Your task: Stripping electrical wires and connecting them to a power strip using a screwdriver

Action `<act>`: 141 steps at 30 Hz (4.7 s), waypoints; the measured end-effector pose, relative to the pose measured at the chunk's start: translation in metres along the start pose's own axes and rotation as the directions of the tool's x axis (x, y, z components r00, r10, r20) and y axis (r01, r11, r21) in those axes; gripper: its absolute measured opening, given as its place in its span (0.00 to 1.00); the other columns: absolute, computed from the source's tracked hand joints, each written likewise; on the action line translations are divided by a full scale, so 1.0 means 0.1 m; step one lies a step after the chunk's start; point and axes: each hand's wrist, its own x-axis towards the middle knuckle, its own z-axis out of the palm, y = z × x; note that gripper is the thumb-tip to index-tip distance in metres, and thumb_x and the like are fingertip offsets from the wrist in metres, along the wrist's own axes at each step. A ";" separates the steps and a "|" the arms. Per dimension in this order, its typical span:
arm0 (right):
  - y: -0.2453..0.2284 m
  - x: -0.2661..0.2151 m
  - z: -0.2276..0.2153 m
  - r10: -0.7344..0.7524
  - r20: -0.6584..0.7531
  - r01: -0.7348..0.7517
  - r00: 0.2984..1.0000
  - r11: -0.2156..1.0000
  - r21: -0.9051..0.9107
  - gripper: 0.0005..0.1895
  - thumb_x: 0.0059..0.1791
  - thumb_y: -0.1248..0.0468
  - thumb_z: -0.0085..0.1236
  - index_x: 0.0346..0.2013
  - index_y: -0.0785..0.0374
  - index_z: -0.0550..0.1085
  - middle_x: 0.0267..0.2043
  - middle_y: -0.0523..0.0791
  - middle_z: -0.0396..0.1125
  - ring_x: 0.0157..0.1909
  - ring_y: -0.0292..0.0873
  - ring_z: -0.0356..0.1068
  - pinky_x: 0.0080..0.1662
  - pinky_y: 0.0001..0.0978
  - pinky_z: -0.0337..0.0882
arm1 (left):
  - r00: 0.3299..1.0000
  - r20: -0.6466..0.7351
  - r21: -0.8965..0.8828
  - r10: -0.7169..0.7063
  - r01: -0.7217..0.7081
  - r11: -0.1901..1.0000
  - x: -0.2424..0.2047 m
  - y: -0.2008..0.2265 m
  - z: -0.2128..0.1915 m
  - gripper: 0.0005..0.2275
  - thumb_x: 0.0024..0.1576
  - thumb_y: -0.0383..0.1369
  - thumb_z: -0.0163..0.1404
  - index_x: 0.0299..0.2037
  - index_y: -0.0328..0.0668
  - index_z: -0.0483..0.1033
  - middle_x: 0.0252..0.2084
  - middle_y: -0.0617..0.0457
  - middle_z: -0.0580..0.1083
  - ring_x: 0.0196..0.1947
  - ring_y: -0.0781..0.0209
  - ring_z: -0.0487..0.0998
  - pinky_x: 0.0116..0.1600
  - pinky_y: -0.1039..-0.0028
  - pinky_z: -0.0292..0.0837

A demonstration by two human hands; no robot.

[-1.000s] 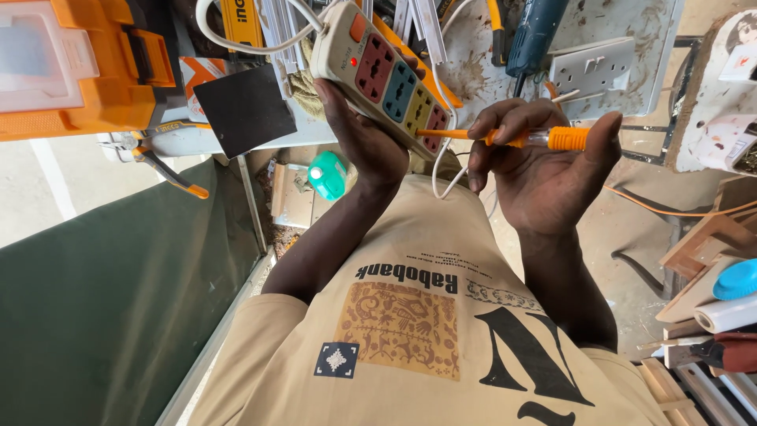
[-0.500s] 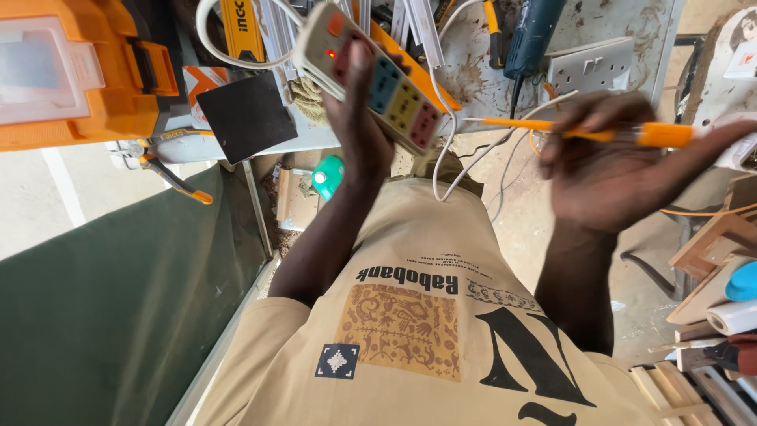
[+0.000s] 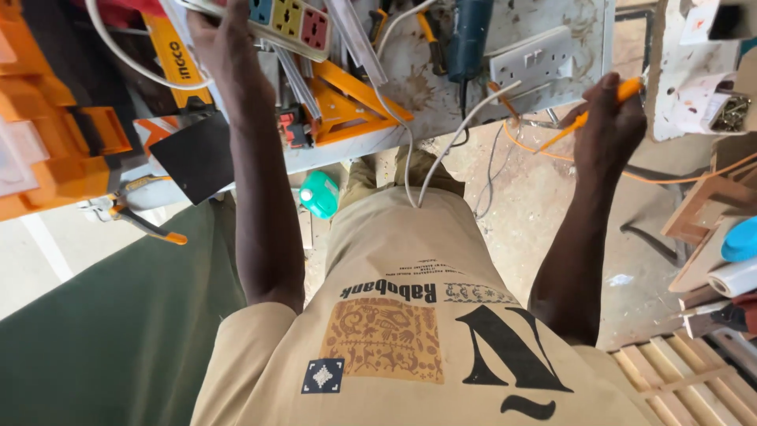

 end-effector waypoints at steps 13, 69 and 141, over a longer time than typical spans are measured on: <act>0.46 1.86 0.41 -0.428 0.552 0.672 0.716 0.637 -0.378 0.11 0.58 0.68 0.60 0.53 0.72 0.74 0.48 0.59 0.73 0.48 0.61 0.68 0.44 0.53 0.65 | 0.961 0.205 0.513 0.187 -0.268 0.815 -1.66 -0.08 0.67 0.11 0.59 0.36 0.59 0.48 0.52 0.73 0.46 0.62 0.78 0.36 0.67 0.78 0.38 0.77 0.77; 2.53 -0.96 1.00 -0.041 0.812 0.543 0.582 0.763 -0.351 0.19 0.61 0.54 0.41 0.47 0.67 0.72 0.38 0.58 0.71 0.40 0.66 0.73 0.38 0.60 0.72 | 0.842 0.355 0.695 -0.406 0.053 0.717 -1.97 -0.77 -0.41 0.15 0.63 0.51 0.48 0.37 0.52 0.80 0.27 0.48 0.78 0.35 0.44 0.82 0.42 0.58 0.76; 3.43 -1.52 1.38 0.273 0.527 -0.090 0.805 0.934 -0.346 0.26 0.53 0.58 0.52 0.64 0.64 0.67 0.63 0.62 0.63 0.67 0.66 0.60 0.67 0.59 0.62 | 0.270 0.671 0.719 -0.690 -0.011 0.695 -2.18 -2.46 -0.60 0.10 0.55 0.41 0.60 0.44 0.51 0.80 0.41 0.54 0.82 0.48 0.56 0.83 0.55 0.63 0.77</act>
